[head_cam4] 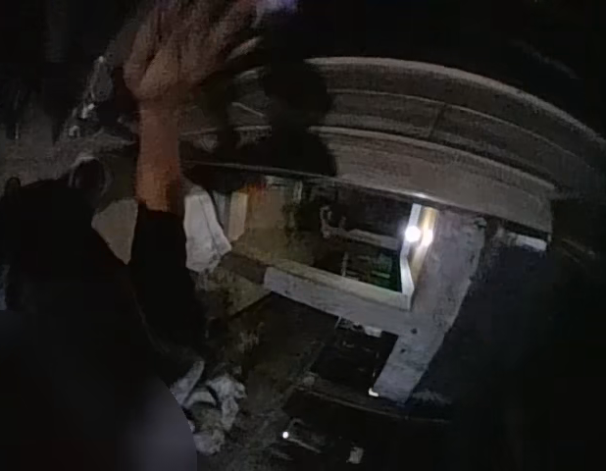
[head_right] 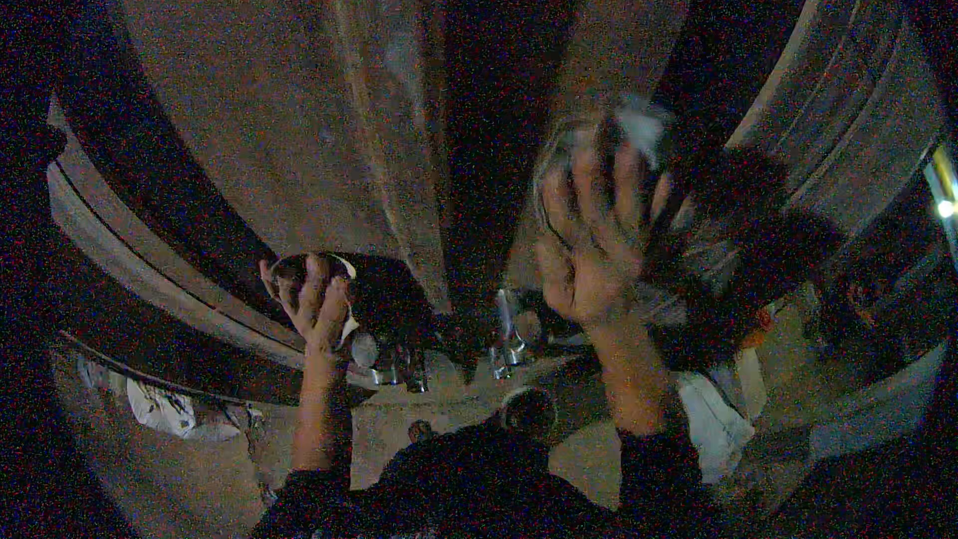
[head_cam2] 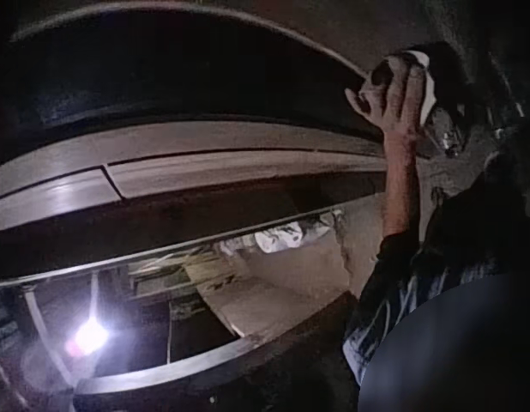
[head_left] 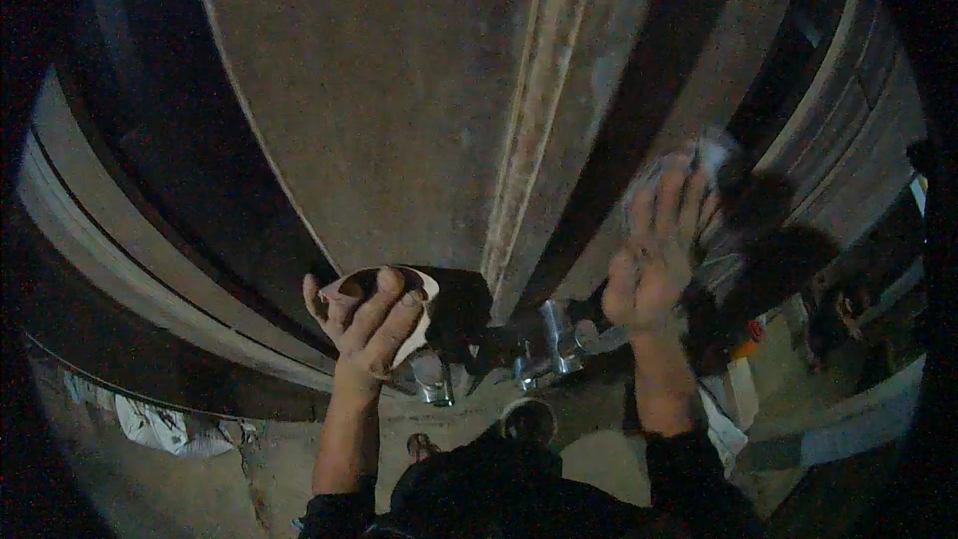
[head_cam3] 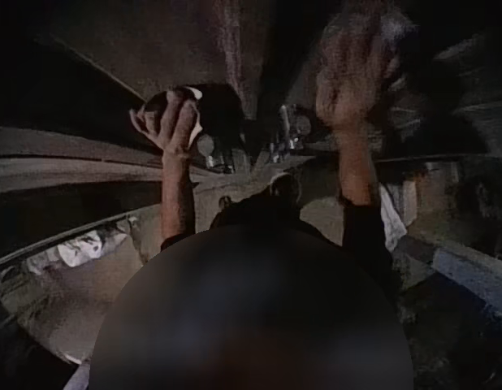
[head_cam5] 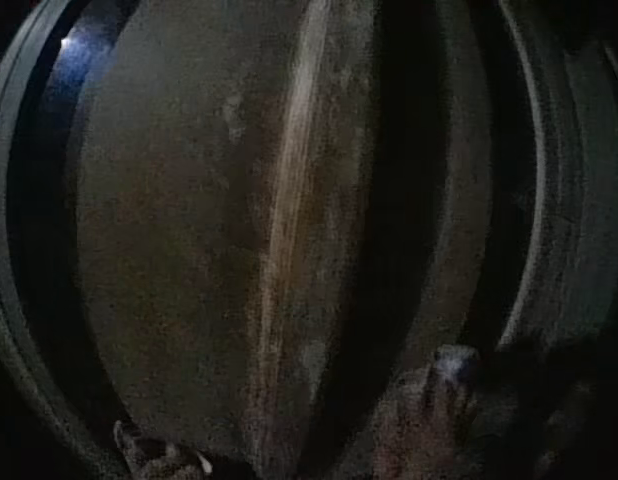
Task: The person sands the surface of several wooden planks using sandpaper held in both hands. They move the sandpaper back and forth along the grain of the wood, covering different sections of the planks.
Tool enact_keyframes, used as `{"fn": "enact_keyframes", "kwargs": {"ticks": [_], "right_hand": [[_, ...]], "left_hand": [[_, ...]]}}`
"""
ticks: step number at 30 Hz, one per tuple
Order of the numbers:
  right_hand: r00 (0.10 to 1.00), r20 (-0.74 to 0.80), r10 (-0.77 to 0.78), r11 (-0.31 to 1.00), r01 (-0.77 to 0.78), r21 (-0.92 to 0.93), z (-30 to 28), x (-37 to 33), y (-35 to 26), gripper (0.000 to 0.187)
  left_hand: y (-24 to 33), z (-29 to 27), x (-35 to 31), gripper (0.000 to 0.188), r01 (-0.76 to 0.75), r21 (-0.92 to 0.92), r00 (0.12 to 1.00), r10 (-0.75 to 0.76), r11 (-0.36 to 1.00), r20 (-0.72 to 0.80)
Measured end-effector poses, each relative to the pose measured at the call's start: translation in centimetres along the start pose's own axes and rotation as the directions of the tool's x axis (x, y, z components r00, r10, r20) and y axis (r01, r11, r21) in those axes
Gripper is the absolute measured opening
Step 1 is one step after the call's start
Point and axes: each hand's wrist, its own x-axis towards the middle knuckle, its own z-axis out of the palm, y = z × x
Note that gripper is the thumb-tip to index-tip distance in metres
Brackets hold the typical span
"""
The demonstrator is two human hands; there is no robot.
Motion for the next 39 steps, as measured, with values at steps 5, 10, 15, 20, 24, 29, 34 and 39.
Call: {"fn": "enact_keyframes", "kwargs": {"ticks": [5,10,15,20,24,29,34,39], "right_hand": [[0.997,0.027,-0.066,0.970,0.071,-0.231,2.5,-6.4,-0.9,0.040],[0.982,-0.143,0.127,0.982,-0.145,-0.123,0.1,4.5,2.3,0.047],[0.995,0.028,0.094,0.995,-0.094,-0.021,-1.3,2.5,-2.8,0.045],[0.995,0.004,0.098,0.995,-0.098,0.024,-0.4,-1.3,-1.9,0.037],[0.977,0.166,-0.137,0.981,0.158,-0.115,-1.0,2.6,1.4,0.033],[0.641,0.363,-0.677,0.649,0.752,-0.116,-4.2,4.0,2.0,0.044],[0.313,0.505,-0.804,0.347,0.937,-0.028,-4.8,3.9,4.5,0.045],[0.140,0.525,-0.839,0.359,0.869,0.341,-5.0,5.3,6.1,0.050]], "left_hand": [[-0.2,0.5,0.0,0.031,0.002,-0.009,1.000,-0.002,1.000,0.019],[0.2,0.5,0.0,0.029,0.029,-0.041,0.999,-0.028,0.999,0.030],[0.2,0.7,-0.2,0.026,-0.013,-0.028,0.999,0.014,1.000,0.034],[0.0,0.3,-0.3,0.026,0.046,-0.053,0.995,-0.041,0.998,0.086],[-0.1,-0.1,-0.1,0.029,0.034,-0.037,0.998,-0.032,0.999,0.058],[0.1,-0.1,0.0,0.033,0.021,-0.067,0.998,-0.018,0.998,0.054],[0.8,-0.3,-0.5,0.038,0.037,-0.042,0.997,-0.034,0.998,0.067],[0.7,0.0,-1.0,0.036,0.014,-0.051,1.000,-0.013,0.999,0.026]]}}
